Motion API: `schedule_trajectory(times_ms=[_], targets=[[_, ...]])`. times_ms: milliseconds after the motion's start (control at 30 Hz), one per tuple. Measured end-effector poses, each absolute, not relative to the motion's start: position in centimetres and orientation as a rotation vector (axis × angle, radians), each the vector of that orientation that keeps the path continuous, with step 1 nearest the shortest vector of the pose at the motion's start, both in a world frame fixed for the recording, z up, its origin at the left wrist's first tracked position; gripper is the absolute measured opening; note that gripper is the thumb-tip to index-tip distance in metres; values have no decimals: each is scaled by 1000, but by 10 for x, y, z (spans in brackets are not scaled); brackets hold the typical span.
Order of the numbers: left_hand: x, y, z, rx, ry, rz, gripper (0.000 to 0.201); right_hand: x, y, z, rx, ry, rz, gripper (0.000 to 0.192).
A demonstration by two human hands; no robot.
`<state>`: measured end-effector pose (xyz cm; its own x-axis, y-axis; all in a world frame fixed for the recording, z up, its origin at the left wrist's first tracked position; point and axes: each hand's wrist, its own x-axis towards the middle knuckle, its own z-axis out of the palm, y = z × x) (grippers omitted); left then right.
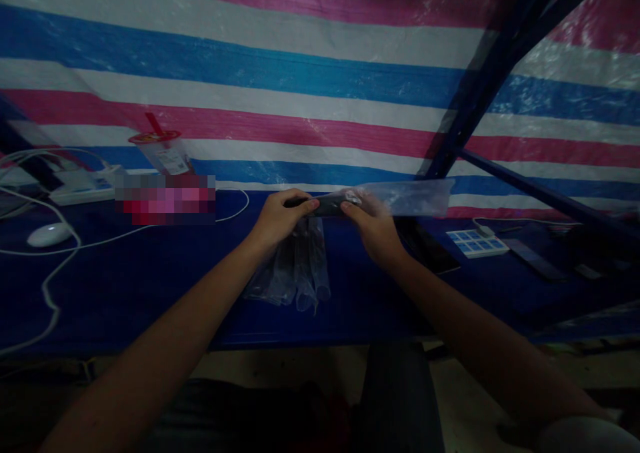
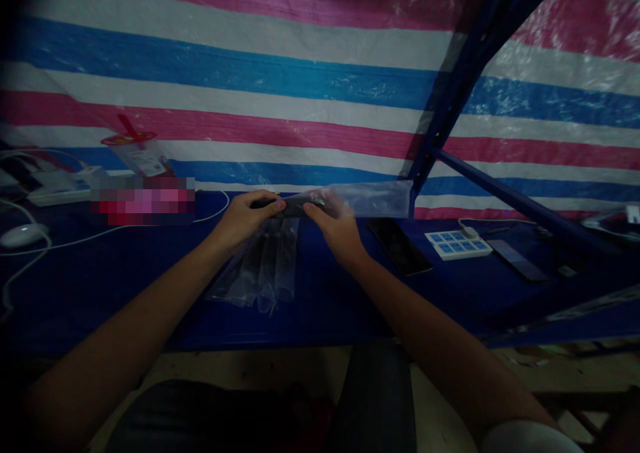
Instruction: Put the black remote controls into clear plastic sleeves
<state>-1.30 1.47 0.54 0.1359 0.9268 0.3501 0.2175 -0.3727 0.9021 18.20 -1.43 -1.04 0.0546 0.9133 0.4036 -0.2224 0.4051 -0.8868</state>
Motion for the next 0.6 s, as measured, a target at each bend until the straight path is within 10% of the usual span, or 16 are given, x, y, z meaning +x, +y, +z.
schedule_trajectory(times_ms=[600], targets=[[-8,16,-1,1578,1139,1557,17,181,-13,-15,-706,-1061,996,29]])
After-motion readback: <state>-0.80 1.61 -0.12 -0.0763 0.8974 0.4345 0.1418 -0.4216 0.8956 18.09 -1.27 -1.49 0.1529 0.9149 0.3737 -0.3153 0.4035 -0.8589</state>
